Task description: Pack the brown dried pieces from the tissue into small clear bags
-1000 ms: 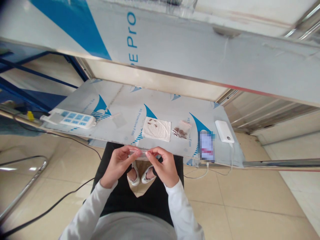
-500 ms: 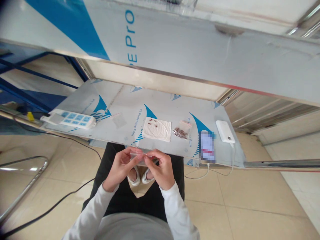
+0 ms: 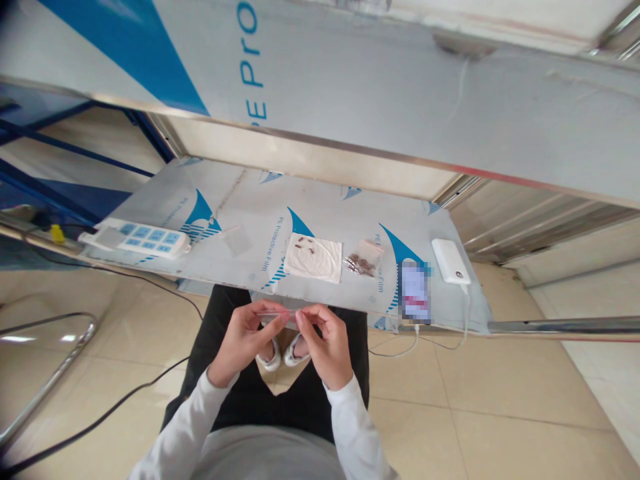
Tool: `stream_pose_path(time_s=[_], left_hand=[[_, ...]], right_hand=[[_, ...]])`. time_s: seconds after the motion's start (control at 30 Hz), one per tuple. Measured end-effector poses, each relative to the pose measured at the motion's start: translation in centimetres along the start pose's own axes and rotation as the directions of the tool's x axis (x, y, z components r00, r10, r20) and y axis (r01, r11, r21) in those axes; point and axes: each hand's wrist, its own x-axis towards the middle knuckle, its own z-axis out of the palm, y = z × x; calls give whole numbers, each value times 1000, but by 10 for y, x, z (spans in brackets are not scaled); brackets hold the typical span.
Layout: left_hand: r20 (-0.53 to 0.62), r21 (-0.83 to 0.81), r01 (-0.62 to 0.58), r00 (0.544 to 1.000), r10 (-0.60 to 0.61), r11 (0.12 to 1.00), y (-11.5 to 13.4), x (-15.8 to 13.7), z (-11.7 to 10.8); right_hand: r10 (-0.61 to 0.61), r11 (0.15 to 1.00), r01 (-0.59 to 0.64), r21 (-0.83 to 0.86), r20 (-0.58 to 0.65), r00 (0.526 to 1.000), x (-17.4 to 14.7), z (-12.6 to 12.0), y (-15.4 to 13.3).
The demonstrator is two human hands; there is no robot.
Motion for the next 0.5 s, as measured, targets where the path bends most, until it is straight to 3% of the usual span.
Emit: stream_pose_path(time_s=[0.2,0.4,0.5], left_hand=[[-17,42,4,1000,-3,999,1,0,3],[21,-171,92,996,-90,981,-2,3,0],[-26,-157,51,998,-56,986,-7,3,-1]], right_hand=[[-20,1000,20,10,41,999,-1,4,3],[5,991,0,135,-35,999,9,4,4],[14,990,-15,143,9,1000,11,6,4]])
